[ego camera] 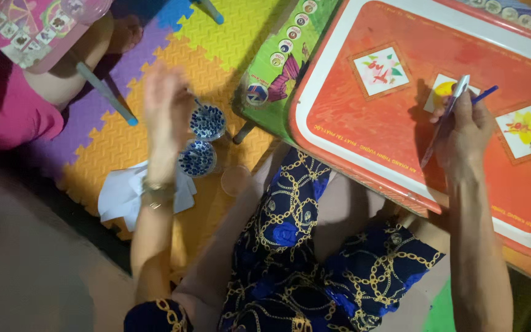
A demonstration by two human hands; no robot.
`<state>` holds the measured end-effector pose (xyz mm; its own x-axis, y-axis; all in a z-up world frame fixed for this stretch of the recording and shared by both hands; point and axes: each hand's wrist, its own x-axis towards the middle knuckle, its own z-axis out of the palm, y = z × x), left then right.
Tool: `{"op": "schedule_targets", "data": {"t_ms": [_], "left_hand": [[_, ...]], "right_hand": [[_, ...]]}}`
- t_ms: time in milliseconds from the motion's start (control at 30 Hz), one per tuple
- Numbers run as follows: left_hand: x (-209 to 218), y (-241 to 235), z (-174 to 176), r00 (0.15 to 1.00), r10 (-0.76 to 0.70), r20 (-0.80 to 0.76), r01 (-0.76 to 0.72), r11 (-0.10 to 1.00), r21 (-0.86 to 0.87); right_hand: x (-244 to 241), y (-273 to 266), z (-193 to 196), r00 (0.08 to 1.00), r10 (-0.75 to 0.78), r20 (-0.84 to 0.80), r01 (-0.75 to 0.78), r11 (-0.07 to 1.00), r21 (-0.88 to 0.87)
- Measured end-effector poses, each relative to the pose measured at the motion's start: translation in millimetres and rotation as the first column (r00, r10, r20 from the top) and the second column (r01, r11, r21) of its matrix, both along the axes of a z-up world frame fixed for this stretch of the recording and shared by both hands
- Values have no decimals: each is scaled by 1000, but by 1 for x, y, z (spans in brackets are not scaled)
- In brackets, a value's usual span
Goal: The person sits on the floor and assembles pens by inserting blue ink cartridges into white pen barrels. They handle the components with both hands, repeatedly inserting the cartridges and placing the assembled pens onto a red tray.
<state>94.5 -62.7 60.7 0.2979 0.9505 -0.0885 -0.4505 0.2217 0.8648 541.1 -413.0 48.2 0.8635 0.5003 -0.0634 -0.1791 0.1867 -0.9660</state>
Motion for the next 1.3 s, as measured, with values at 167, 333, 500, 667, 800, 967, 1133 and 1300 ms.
{"op": "schedule_targets", "data": {"t_ms": [167,333,500,667,800,967,1133,1300], "left_hand": [[195,-78,103,407,-531,-743,581,779,-238],[302,-171,20,703,-700,-123,675,604,424],[329,-190,16,720,-694,7,646,675,357],[341,-197,9,723,-691,32,639,685,350],[340,-201,22,752,-659,-11,577,650,495],[337,-203,34,702,-701,-124,626,525,577],[356,-202,23,600,-792,-117,764,523,378],[364,-210,31,506,-852,-131,844,458,281]], "right_hand": [[-9,19,2,998,-43,54,35,989,142],[-55,32,50,925,132,356,-84,985,-147],[-54,22,62,888,152,433,-110,987,-119],[-40,3,65,670,232,706,-34,959,-283],[-25,-21,74,566,242,788,68,939,-337],[-17,-44,96,820,148,553,-16,972,-235],[0,-62,99,817,195,542,-77,970,-231],[13,-70,105,901,154,406,-90,981,-173]]}}
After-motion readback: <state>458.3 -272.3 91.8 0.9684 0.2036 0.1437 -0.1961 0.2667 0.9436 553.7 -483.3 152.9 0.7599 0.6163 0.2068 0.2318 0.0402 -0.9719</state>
